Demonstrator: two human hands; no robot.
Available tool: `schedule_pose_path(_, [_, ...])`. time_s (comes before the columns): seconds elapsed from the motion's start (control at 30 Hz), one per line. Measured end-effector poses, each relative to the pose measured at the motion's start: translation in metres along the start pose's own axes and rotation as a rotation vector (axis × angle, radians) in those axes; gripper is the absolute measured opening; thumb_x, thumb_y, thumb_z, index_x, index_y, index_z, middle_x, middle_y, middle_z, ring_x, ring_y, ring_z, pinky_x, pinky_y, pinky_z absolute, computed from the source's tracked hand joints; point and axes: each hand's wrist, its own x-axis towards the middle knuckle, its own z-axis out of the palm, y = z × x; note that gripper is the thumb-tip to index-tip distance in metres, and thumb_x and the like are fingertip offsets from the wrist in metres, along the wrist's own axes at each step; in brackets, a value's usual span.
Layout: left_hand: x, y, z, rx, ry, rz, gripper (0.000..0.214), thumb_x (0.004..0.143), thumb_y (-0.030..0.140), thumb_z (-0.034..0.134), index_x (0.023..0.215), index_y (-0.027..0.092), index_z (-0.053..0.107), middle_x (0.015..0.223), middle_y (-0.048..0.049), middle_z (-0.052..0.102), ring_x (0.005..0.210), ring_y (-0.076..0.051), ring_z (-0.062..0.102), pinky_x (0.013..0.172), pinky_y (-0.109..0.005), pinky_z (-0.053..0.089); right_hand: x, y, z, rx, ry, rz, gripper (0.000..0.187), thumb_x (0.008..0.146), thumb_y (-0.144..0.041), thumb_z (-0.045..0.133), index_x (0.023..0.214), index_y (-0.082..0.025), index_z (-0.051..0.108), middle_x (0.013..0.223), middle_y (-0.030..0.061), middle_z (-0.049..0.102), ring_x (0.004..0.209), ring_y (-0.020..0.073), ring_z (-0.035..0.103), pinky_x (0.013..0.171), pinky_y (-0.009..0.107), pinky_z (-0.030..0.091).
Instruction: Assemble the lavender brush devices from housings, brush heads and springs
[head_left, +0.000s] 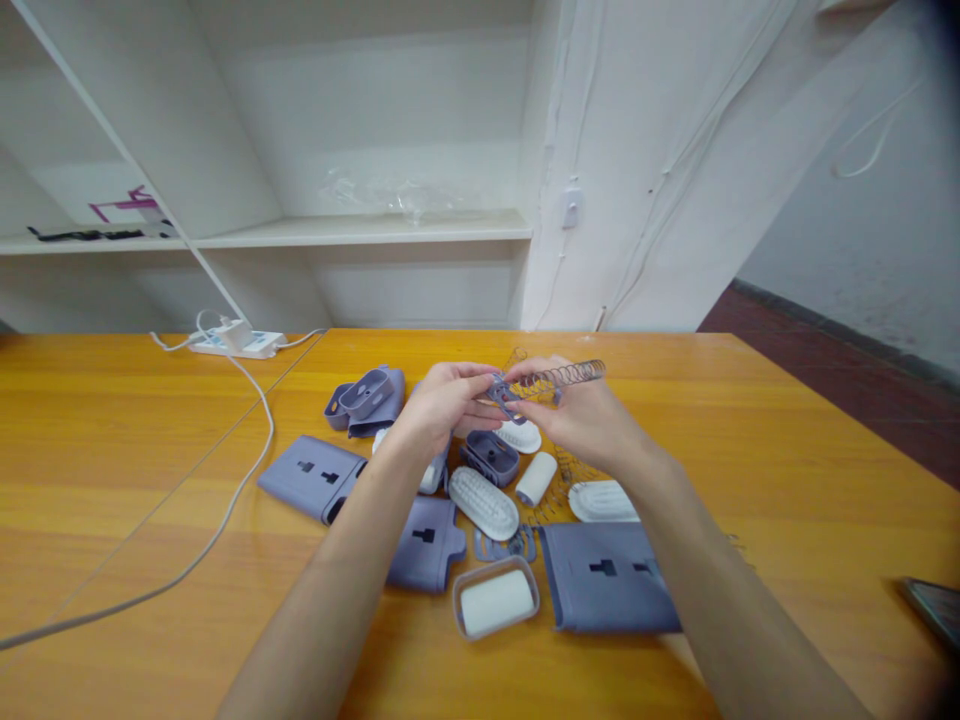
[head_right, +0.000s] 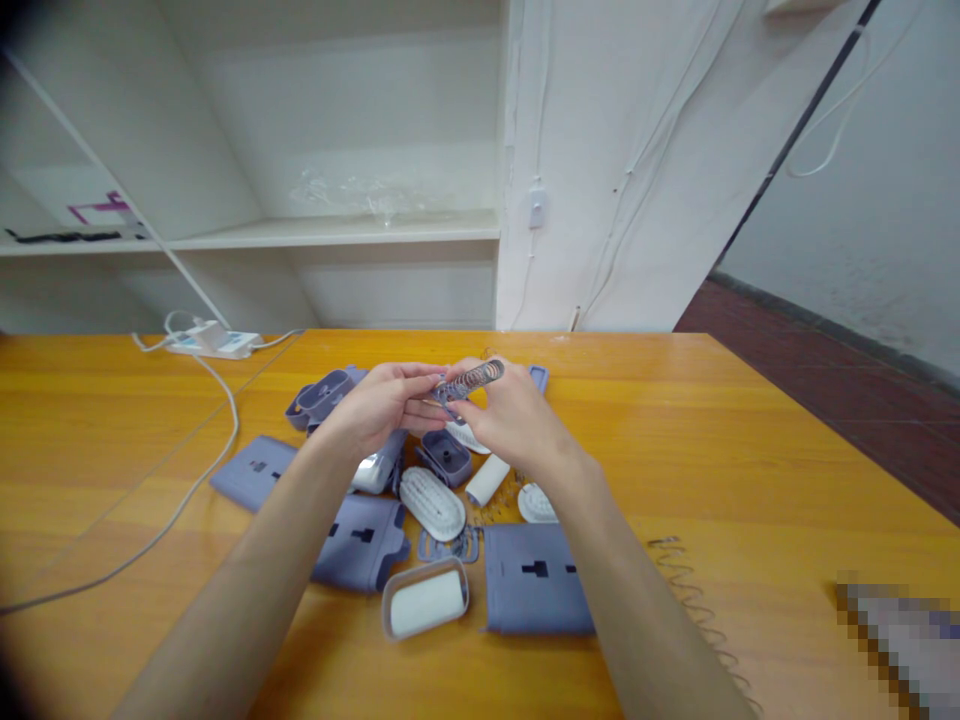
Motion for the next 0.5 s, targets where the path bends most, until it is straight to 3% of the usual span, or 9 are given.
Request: schedule_pose_path(0.5, [-0.0033,0.0023,0.0021,0.126,0.014,-0.012,0.020,0.087,0.015,0.057,0.101,0.010,0.070,0.069,-0.0086,0.072,0.050,-0.015,0.067,0.051,-0.023,0.055,0.0004,-0.0006,-0.0016,0.021,-0.046,-0.027,0.027,0.077,-0.009,0.066,0.099,-0.026,0.071,0.101,0.0023,0.074,0.099,0.0215,0.068,0.090,0.037,0.051])
